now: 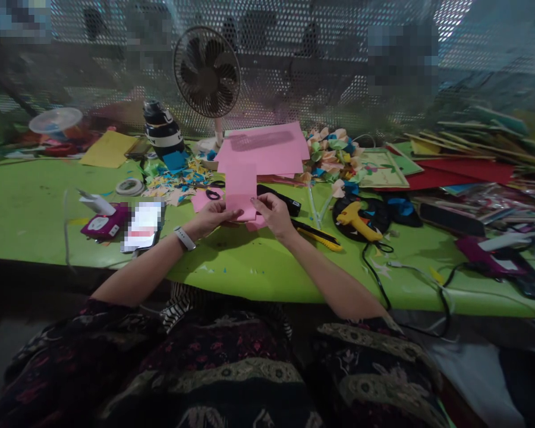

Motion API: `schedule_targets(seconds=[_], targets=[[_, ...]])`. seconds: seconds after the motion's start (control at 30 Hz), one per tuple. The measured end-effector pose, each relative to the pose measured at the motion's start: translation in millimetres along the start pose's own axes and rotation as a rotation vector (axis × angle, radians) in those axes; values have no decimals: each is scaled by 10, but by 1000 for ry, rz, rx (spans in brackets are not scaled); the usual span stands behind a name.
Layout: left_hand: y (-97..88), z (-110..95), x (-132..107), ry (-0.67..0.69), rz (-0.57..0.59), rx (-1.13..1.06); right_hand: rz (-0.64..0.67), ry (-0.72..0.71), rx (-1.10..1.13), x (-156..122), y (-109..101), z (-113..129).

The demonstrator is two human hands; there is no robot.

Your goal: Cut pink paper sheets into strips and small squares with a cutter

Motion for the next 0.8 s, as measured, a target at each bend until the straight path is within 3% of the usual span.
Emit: schedule_targets(seconds=[0.6, 0.8], targets=[[-45, 68, 20, 22, 27, 70, -3, -60, -52, 3, -12, 7], [8, 29, -12, -77, 39, 94, -9, -80, -88, 0, -23, 27]])
Point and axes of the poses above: each hand's wrist, its own x-axis towards the middle knuckle, its own y-axis out of the palm, z = x × y, the point moved 4 cm from there along x, towards the middle knuckle, and after that the axes turned 14 degrees about z, right-handed, at the moved point
